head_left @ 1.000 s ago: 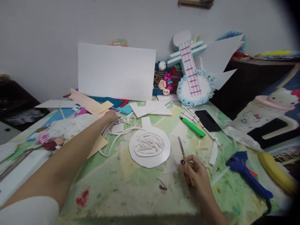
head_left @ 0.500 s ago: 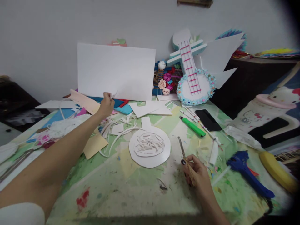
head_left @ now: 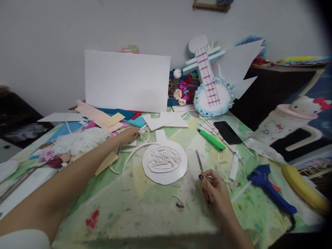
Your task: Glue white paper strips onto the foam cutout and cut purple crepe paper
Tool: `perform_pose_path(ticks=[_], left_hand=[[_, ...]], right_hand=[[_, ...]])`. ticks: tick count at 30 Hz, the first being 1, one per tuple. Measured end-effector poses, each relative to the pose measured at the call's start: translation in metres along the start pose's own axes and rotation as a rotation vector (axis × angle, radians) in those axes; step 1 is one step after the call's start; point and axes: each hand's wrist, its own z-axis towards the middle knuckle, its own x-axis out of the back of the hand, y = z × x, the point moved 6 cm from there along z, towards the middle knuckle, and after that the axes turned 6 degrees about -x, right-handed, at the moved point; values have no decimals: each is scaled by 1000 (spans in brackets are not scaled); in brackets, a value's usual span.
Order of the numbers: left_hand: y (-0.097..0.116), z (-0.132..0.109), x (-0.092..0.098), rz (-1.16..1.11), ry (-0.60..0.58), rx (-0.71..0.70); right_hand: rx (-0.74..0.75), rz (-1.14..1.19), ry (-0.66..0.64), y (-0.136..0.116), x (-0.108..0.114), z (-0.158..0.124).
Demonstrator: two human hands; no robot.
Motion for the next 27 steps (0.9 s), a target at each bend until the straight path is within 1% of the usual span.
perform_pose_path(ticks=[2,4,6,7,9,10,11,13,15,18,20,22,24,27], left_hand=[[-3,1,14,-17,85,54],[-3,1,31,-28,177,116],[0,-1,49,-105,268,187],[5,-3,56,-212,311,221],[20,-8,63,-563,371,270],[33,-10,63,-759,363,262],[48,-11,62,-910,330,242],[82,-14,57,-1085,209,170],[114,-16,52,-1141,105,63],[149,-16,41,-1129,35,-86],[164,-13,31,-1108,13,-131],[175,-10,21,-1072,9,-150],[184,-8,14,-1044,29,-168],[192,-6,4,-1027,79,-164]], right_hand=[[2,-8,4,0,1,0],[4,-12,7,1,1,-1],[19,-28,14,1,2,-1],[30,-43,17,0,1,-1],[48,-89,11,-1,0,0],[64,-125,3,-4,-1,1],[90,-179,-2,-8,-2,1],[172,-364,-5,-23,-6,1],[265,-630,-4,-45,-11,0],[366,-979,-42,-80,-22,0],[425,-1124,-76,-100,-31,3],[463,-1233,-90,-113,-38,8],[482,-1317,-99,-120,-45,15],[490,-1420,-120,-119,-56,25]])
